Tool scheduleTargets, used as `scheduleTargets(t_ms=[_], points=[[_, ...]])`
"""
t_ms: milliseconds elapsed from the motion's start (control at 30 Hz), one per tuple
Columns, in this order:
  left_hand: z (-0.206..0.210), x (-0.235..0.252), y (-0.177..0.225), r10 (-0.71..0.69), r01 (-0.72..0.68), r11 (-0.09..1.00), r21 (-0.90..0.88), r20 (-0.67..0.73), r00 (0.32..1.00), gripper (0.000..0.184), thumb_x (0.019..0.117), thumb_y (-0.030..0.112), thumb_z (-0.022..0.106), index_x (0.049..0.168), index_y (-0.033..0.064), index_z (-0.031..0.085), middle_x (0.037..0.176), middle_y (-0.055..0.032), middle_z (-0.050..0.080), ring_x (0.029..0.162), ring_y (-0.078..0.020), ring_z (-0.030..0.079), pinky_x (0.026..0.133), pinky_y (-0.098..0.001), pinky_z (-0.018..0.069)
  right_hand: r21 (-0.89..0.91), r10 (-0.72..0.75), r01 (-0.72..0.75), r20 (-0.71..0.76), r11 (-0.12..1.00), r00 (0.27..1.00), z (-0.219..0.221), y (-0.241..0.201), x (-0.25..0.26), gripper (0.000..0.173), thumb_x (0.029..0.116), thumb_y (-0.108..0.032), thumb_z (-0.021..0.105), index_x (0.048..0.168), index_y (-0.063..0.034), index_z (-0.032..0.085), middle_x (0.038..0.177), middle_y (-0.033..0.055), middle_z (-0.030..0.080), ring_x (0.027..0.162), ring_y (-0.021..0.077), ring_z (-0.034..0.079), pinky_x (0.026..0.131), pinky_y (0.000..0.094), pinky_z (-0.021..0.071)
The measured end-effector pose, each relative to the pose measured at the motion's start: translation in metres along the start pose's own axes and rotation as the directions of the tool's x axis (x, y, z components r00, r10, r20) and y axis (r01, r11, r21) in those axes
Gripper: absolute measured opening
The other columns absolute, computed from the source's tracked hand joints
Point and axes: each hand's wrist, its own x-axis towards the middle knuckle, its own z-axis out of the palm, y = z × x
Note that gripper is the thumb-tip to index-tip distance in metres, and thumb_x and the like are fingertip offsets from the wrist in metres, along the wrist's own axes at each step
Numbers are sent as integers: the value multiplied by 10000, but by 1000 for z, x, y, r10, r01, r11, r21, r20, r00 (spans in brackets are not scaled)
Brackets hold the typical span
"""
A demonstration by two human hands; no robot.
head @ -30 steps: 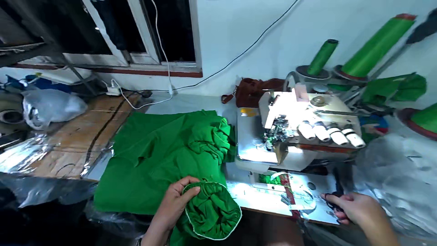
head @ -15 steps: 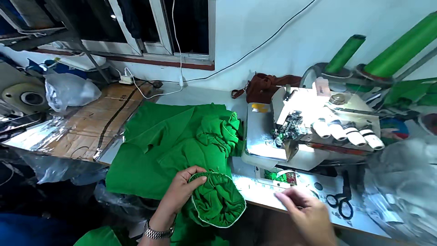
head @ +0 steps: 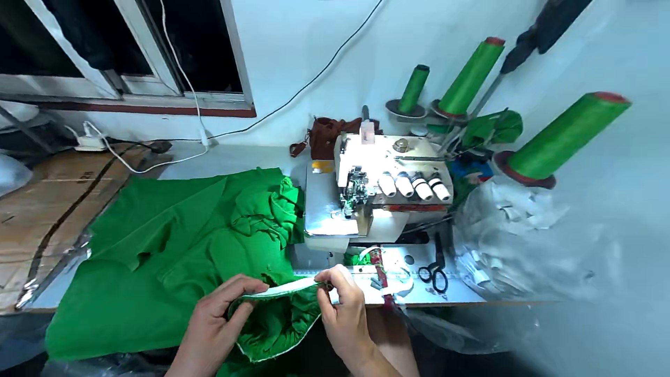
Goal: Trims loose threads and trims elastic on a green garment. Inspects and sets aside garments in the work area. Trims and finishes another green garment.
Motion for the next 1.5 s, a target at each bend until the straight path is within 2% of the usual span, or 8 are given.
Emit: scheduleTargets(t_ms=[267,533,667,867,1000,1133,1300,1500], points=[[13,14,1,241,-244,970,-4,-140,960,158,983,157,586,983,204,737,1064,38,713,1002,-85,675,850,-218,572,-16,-96,95,-230,995,968,-2,12,5,144,905,-66,599,855,-120,722,934,15,701,953,112,667,860,281,557],[12,7,-5,122,-118,988,99,-30,992,172,928,144,579,964,199,739,1061,35,723,1043,-99,674,902,-262,567,79,-47,65,-217,995,975,5,18,13,143,892,-69,630,838,-125,750,906,-3,690,935,101,652,855,263,545],[10,13,13,55,-112,962,251,224,973,653,916,581,655,1409,160,578,1372,-50,621,1265,-216,569,1035,-473,486,259,-179,192,-75,946,981,8,2,23,133,938,-66,625,862,-84,733,914,37,697,943,123,649,856,267,544],[6,46,14,-116,295,907,-302,494,862,269,931,352,717,1154,203,726,973,51,736,763,-11,661,627,-155,534,416,-145,141,-23,898,989,14,-33,36,98,881,-34,671,893,-66,763,906,41,654,932,117,616,820,255,529],[-11,65,24,-144,159,982,-99,140,980,100,934,193,656,942,198,756,819,81,718,635,1,624,550,-177,519,326,-49,70,-72,943,996,6,-33,29,123,915,-51,668,1019,-32,733,969,56,684,953,122,660,846,262,575],[-71,90,31,-8,-14,996,-90,-240,971,148,1026,199,592,1168,205,633,919,144,688,653,52,619,550,-122,520,303,-109,109,-16,947,994,-23,-17,18,109,929,-2,613,957,19,716,854,71,686,821,102,667,781,233,576],[-64,73,65,-179,145,981,-128,-310,934,282,1080,233,487,1354,172,512,1074,82,638,769,-25,680,598,-226,604,168,100,-72,-163,983,982,-71,20,-6,146,917,22,590,1001,44,708,937,80,728,868,61,698,812,212,588],[-6,28,-1,-343,331,937,-114,-106,933,311,920,93,620,1222,24,596,1029,-17,672,777,-47,685,634,-241,605,13,373,-389,-314,921,873,-129,70,-2,165,946,-36,610,1068,51,680,926,120,700,790,153,683,726,330,587]])
